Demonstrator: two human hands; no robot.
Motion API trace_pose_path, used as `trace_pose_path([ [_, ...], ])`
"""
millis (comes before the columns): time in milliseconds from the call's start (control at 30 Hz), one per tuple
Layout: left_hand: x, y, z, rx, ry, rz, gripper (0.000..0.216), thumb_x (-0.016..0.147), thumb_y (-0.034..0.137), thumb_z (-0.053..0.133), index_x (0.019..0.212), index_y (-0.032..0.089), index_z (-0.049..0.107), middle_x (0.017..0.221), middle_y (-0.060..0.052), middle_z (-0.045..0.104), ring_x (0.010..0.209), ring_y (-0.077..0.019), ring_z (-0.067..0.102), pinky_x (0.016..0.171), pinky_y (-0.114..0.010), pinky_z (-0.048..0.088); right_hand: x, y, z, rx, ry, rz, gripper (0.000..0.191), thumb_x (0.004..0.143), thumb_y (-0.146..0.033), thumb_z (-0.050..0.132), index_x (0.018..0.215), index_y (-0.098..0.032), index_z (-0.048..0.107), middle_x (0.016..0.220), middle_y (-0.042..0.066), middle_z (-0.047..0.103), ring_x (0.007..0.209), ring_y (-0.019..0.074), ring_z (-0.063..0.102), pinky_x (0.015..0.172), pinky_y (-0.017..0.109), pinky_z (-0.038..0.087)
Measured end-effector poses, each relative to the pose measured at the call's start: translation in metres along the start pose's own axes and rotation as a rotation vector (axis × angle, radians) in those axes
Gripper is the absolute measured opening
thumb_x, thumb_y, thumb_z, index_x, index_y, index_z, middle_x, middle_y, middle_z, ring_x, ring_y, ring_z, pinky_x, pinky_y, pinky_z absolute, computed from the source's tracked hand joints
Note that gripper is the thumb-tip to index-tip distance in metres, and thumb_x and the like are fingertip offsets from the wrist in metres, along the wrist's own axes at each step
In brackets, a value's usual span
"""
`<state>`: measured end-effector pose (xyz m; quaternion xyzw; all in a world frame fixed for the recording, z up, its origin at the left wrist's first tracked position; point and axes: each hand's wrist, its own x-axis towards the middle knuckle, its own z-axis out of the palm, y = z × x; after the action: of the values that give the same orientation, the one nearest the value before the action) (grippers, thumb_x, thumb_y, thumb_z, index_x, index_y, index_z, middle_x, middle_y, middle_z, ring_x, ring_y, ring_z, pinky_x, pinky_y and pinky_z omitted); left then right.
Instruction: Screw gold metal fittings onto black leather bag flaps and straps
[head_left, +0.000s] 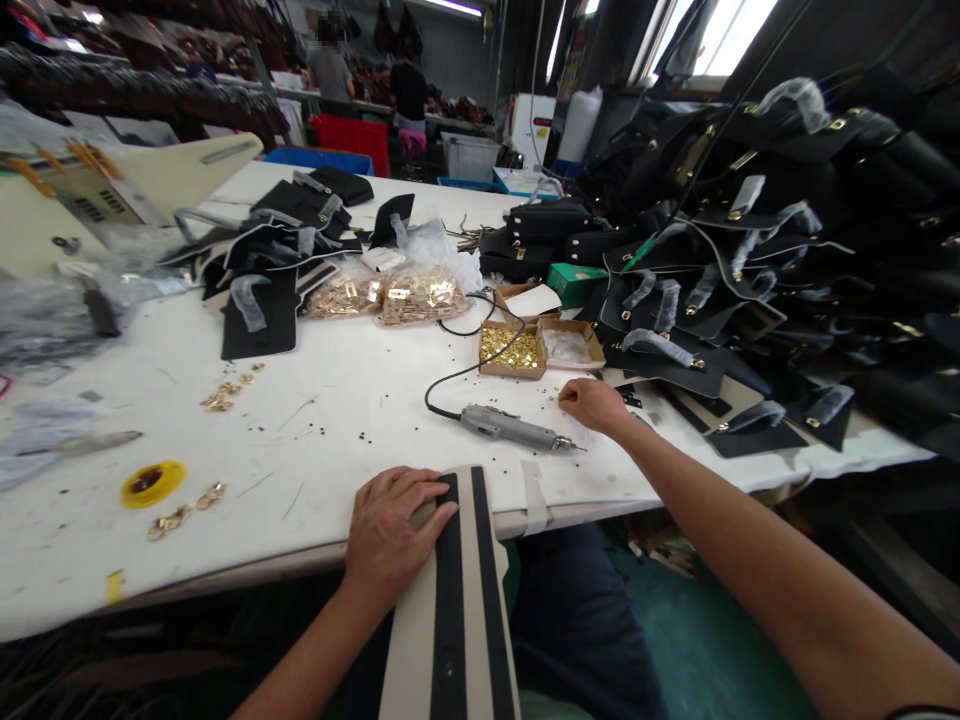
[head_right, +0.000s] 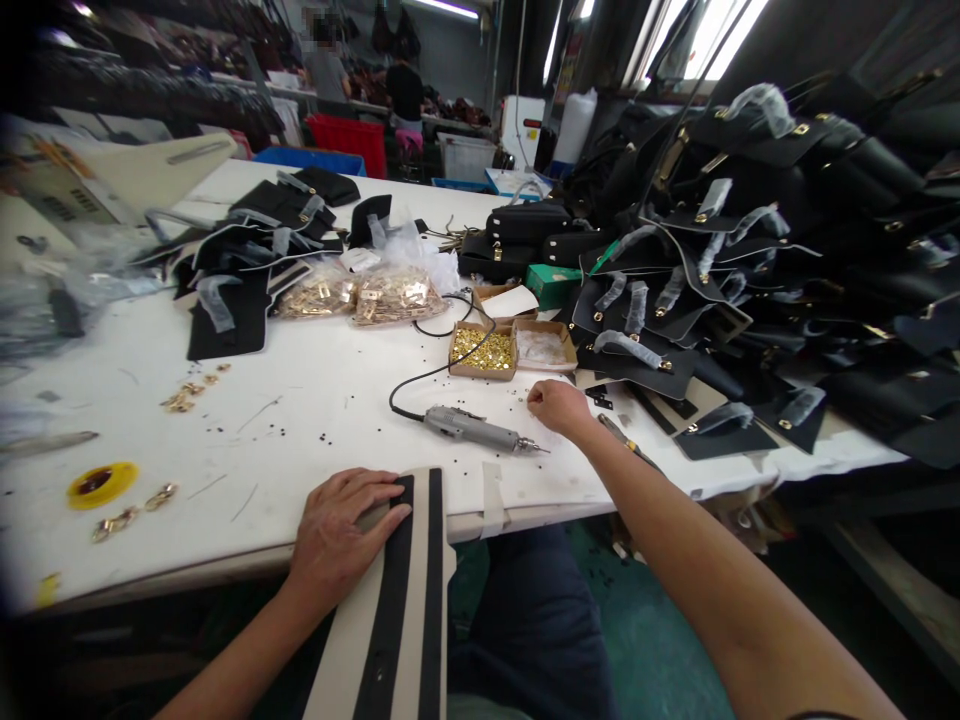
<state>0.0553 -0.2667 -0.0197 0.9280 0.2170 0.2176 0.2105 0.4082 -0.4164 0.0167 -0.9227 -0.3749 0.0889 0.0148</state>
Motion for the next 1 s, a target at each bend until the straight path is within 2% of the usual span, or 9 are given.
trace_pose_path([
  [267, 0.001, 0.0, 0.0, 0.008, 0.004, -0.004, 0.014, 0.087, 0.036, 0.074, 0.101, 0.032, 0.077, 0.116, 0.002, 0.077, 0.113, -0.0282, 0.063, 0.098, -0.046, 0.042, 0.006, -0.001, -0.006, 0.001, -0.047, 0.039, 0.018, 0.081, -0.032, 0.066, 0.09, -0.027, 0.08, 0.098, 0.002, 0.079, 0.088, 0.0199, 0.067, 0.064, 0.027, 0.038],
  [433, 0.0, 0.0, 0.0, 0.01, 0.005, 0.002, 0.014, 0.087, 0.035, 0.074, 0.101, 0.033, 0.077, 0.116, 0.002, 0.077, 0.113, -0.0284, 0.063, 0.098, -0.047, 0.043, 0.003, -0.008, -0.005, 0.006, -0.054, -0.041, 0.016, 0.081, -0.029, 0.065, 0.083, -0.027, 0.081, 0.097, 0.003, 0.079, 0.089, 0.0209, 0.067, 0.067, 0.027, 0.039],
  [600, -0.001, -0.001, 0.001, 0.01, -0.001, 0.002, 0.015, 0.088, 0.036, 0.073, 0.102, 0.033, 0.076, 0.117, 0.001, 0.076, 0.115, -0.0287, 0.062, 0.098, -0.047, 0.042, -0.005, -0.007, -0.007, 0.079, -0.006, -0.113, 0.019, 0.083, -0.03, 0.064, 0.087, -0.026, 0.082, 0.101, 0.003, 0.079, 0.092, 0.0216, 0.068, 0.071, 0.027, 0.042],
  [733, -0.001, -0.002, 0.001, 0.015, -0.001, 0.001, 0.015, 0.088, 0.037, 0.073, 0.102, 0.032, 0.077, 0.117, 0.001, 0.076, 0.115, -0.0283, 0.062, 0.099, -0.047, 0.042, -0.013, 0.01, -0.018, 0.186, 0.081, -0.125, 0.025, 0.09, -0.032, 0.057, 0.093, -0.023, 0.081, 0.1, 0.003, 0.079, 0.09, 0.019, 0.069, 0.075, 0.026, 0.045],
  [867, 0.0, -0.002, 0.001, 0.02, -0.008, 0.006, 0.015, 0.088, 0.038, 0.072, 0.102, 0.033, 0.077, 0.117, 0.002, 0.076, 0.114, -0.0285, 0.063, 0.098, -0.047, 0.042, -0.033, 0.043, -0.031, 0.248, 0.166, -0.072, 0.029, 0.092, -0.034, 0.055, 0.099, -0.02, 0.079, 0.1, 0.004, 0.079, 0.088, 0.019, 0.07, 0.077, 0.026, 0.048],
  [1000, 0.002, -0.002, 0.001, 0.014, 0.001, 0.013, 0.016, 0.089, 0.04, 0.071, 0.102, 0.033, 0.077, 0.116, 0.002, 0.076, 0.114, -0.0296, 0.063, 0.099, -0.048, 0.042, -0.062, 0.077, -0.029, 0.235, 0.171, -0.016, 0.027, 0.091, -0.034, 0.058, 0.098, -0.021, 0.08, 0.1, 0.004, 0.079, 0.088, 0.0197, 0.071, 0.081, 0.028, 0.05],
])
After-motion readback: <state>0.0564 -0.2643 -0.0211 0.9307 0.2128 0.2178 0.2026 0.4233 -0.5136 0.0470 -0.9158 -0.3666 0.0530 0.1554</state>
